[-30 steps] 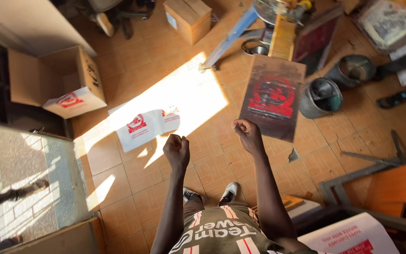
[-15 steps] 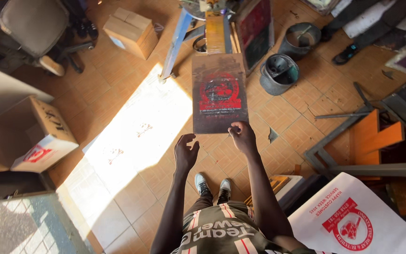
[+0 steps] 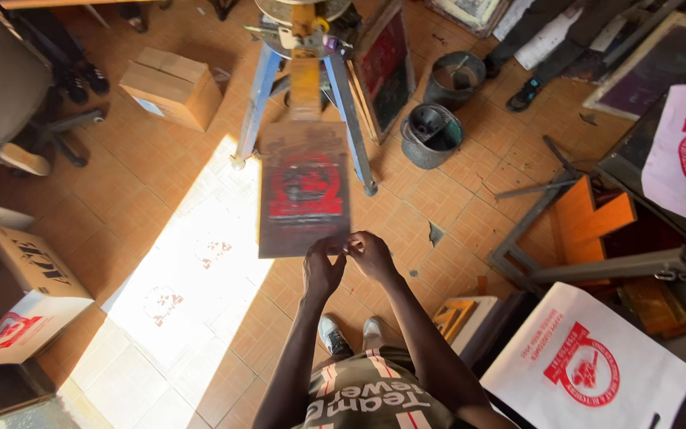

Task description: The person repeatedly places white plastic bags under a manual press to stamp a red logo, then hands each printed bag to another person. The process is repeated continuously throughout the clip.

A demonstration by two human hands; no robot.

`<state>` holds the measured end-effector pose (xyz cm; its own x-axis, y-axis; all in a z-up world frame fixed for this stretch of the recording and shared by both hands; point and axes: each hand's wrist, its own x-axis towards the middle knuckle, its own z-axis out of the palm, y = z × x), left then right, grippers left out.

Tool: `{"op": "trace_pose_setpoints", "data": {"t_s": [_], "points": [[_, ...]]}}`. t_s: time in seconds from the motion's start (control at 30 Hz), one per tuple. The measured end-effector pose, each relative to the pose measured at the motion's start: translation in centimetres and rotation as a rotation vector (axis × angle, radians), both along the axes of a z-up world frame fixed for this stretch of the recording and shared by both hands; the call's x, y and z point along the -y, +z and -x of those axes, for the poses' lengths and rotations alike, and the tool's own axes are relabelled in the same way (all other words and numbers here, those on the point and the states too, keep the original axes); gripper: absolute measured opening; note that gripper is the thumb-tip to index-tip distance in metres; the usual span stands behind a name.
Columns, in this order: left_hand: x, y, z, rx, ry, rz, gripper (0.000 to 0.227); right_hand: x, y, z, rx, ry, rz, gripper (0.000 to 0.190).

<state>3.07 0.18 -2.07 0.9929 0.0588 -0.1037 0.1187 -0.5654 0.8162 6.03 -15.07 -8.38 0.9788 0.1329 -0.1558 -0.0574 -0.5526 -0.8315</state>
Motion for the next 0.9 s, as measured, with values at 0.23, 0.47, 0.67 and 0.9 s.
{"op": "trace_pose_setpoints", "data": {"t_s": [0.23, 0.47, 0.67, 0.9], "points": [[0.1, -2.1, -1.6, -0.008, -0.128, 0.063, 0.027, 0.2, 2.9, 1.6, -0.123, -0.080, -0.143, 0.013], [2.8, -2.6, -3.6, -0.044, -0.212, 0.154, 0.021, 2.7, 3.5, 1.4, -0.219, -0.111, -0.320, 0.027], [4.6, -0.6, -4.3, -0.062, -0.220, 0.169, 0.024, 5.4, 4.2, -0.1, -0.205, -0.048, -0.539, 0.032], [8.0, 1.9, -5.5, -0.052, -0.162, 0.150, 0.025, 9.5, 6.4, -2.4, -0.186, 0.017, -0.526, 0.027]]}}
